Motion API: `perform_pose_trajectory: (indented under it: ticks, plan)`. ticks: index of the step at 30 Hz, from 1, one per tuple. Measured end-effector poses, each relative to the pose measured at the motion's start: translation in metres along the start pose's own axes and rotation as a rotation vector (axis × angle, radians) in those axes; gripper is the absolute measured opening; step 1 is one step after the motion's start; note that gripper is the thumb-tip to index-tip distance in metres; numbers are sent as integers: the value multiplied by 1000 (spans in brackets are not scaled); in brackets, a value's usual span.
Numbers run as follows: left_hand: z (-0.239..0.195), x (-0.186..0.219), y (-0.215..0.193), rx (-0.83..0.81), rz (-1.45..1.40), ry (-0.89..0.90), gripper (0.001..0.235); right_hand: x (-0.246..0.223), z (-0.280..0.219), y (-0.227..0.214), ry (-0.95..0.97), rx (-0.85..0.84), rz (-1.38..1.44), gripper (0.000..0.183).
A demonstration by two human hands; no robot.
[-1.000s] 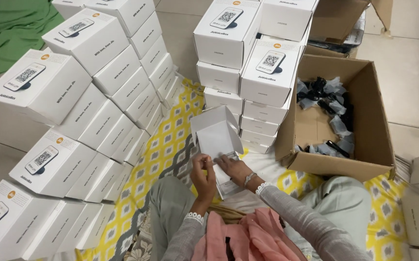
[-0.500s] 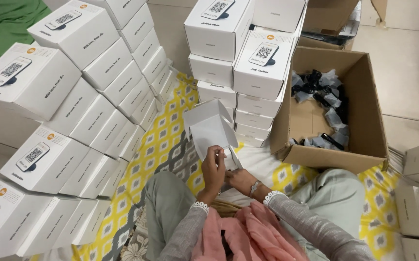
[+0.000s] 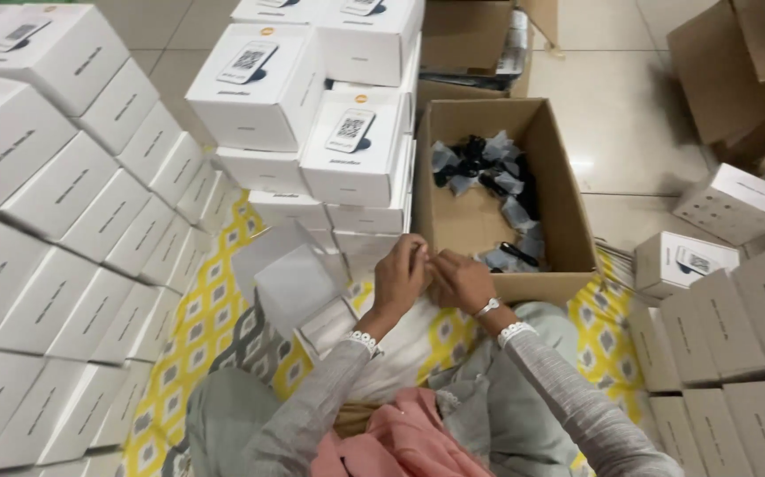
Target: The person packs electronic cables into product boxes and stacks them.
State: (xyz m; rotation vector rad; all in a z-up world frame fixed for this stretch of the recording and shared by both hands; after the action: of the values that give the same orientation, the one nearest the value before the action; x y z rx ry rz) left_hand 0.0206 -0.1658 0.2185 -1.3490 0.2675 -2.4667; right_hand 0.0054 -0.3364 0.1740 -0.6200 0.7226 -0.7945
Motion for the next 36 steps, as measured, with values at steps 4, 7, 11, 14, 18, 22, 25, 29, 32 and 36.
perform_pose_trajectory:
  ticks: [4,7,11,14,18,22,25,29,32,36]
  plan:
    - [19,-4,97,-139,-34,104,11,103,-19,-20,282,39,-135,16]
    - [19,-44,177,-337,49,164,12,203,-60,18,852,-329,-305,32]
    - [-9,-129,264,-742,326,124,20,256,-93,82,687,-877,-66,37]
    - [-6,-148,289,-900,390,106,29,252,-93,88,690,-856,-78,38]
    - [4,-161,321,-1000,401,124,58,191,-43,21,904,-800,-146,38]
    - [-24,-231,386,-1129,553,196,53,183,-32,7,1022,-775,-162,37]
    - [-50,-284,416,-1129,533,72,36,178,-29,1,1033,-718,-146,36]
    - [-74,-328,437,-1079,675,329,33,177,-31,-1,1018,-614,-129,29]
    - [-59,-308,415,-1047,875,388,37,177,-35,1,978,-540,-108,25]
    - [-21,-241,347,-903,806,-4,40,165,-27,-15,856,-357,-50,28]
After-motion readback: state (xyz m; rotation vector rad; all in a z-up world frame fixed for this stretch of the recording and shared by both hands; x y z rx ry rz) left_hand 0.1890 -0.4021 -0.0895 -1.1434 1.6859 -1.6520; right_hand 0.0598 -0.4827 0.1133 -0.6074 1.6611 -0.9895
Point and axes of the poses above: each hand's wrist, its own z-axis towards the middle knuckle, its own y-axis out of the palm, x = y × z, the point moved 1 cm from there along z, towards the middle knuckle, and after that the axes turned 8 degrees about x, right-handed, at the moved point
